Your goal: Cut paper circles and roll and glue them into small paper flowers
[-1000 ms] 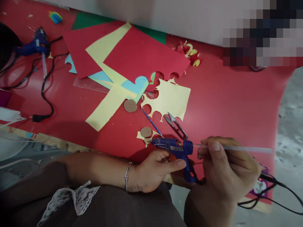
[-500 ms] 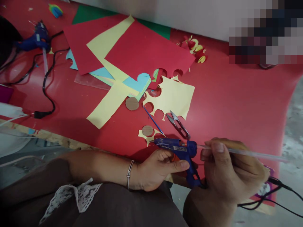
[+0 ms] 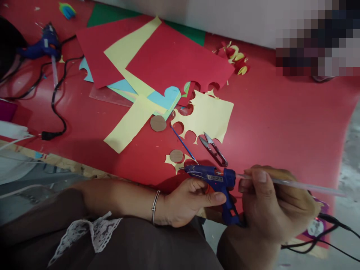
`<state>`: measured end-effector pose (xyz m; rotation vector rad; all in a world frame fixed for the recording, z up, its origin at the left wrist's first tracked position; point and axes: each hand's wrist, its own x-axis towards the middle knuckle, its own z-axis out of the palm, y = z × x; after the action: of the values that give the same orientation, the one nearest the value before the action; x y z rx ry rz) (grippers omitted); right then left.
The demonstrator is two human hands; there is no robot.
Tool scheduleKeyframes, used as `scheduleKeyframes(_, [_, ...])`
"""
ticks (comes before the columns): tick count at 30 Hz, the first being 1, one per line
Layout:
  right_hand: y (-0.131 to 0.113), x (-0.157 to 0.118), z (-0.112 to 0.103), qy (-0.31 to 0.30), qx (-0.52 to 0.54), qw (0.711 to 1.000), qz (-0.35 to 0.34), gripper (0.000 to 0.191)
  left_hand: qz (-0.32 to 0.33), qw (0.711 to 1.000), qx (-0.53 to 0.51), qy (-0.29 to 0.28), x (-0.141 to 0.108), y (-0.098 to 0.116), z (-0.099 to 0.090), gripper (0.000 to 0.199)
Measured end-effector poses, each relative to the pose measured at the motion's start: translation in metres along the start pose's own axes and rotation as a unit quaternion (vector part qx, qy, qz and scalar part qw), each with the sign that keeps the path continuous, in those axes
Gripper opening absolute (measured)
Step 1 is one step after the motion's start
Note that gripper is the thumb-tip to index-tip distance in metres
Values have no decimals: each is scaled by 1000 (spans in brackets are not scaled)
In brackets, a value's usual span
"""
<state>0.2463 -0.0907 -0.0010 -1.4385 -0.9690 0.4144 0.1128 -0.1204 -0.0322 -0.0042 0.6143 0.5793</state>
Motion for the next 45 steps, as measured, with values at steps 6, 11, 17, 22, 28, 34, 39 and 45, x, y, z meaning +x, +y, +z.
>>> scheduleKeyframes(6, [0,-2,2,8,-11,1000,9,5,10,1000,6,9,-1,1,1,63])
scheduleKeyframes(11, [1,-2,0,8,-29,1000,5,4,4,1000,10,0,-1,2,1,69])
scheduleKeyframes(17, [1,-3,1,7,-19,1000,11,4,3,1000,11,4,1,0,-2,67])
scheduleKeyframes(22, [1,-4,2,4,-36,999,3,8,-1,1000,6,11,0,0,-2,63])
scheduleKeyframes(28, [5,-4,-3,-11,-66,998,-6,8,8,1000,7,5,0,0,-1,62])
scheduleKeyframes(34, [2,-3,-1,0,-32,999,15,5,6,1000,6,10,0,0,-1,65])
scheduleKeyframes(39, [3,-3,1,4,-24,1000,14,4,5,1000,12,15,-1,0,-1,64])
scheduleKeyframes(45, [5,-4,0,4,-32,999,4,5,10,1000,8,10,-1,0,-1,65])
